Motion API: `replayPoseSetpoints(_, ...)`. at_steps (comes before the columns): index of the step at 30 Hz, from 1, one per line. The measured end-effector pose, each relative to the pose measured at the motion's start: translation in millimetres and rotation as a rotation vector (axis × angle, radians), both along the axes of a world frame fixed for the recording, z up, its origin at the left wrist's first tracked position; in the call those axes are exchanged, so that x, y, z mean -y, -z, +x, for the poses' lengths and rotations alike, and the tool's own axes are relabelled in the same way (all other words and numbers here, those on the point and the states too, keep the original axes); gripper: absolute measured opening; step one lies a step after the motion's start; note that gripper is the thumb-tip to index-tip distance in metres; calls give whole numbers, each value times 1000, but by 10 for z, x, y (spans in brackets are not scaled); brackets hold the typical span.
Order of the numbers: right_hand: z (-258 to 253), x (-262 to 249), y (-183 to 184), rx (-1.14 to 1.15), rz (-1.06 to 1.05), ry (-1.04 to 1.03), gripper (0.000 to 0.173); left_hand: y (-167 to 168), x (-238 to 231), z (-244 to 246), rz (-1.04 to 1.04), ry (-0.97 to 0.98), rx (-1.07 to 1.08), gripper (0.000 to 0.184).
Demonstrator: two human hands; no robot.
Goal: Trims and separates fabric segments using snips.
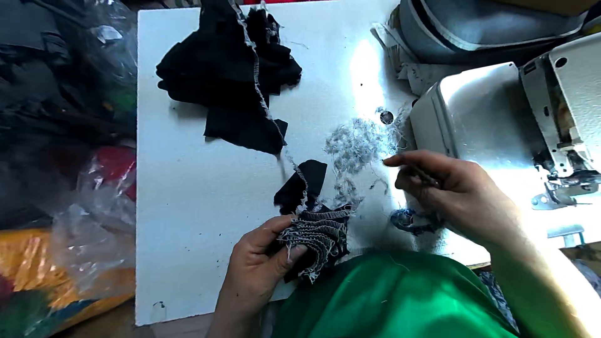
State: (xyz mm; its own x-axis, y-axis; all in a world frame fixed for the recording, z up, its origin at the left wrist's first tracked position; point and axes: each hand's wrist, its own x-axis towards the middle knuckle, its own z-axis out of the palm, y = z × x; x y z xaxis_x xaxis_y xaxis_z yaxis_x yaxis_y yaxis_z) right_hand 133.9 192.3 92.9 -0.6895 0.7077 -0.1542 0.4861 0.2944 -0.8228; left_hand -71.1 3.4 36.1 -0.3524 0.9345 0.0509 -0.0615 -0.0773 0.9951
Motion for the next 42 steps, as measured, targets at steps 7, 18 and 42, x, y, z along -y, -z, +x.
replayPoseSetpoints(7,98,316,19,-161,-675,-252,55,-11,-14,-5,-40,-56,7,25)
replayPoseSetpoints(18,-112,368,119,-23,-873,-151,35,-4,-17,-6,-8,-41,56,26)
replayPoseSetpoints(42,-656,229,601,15,-1173,148,33,-66,121,-169,40,78,-19,28)
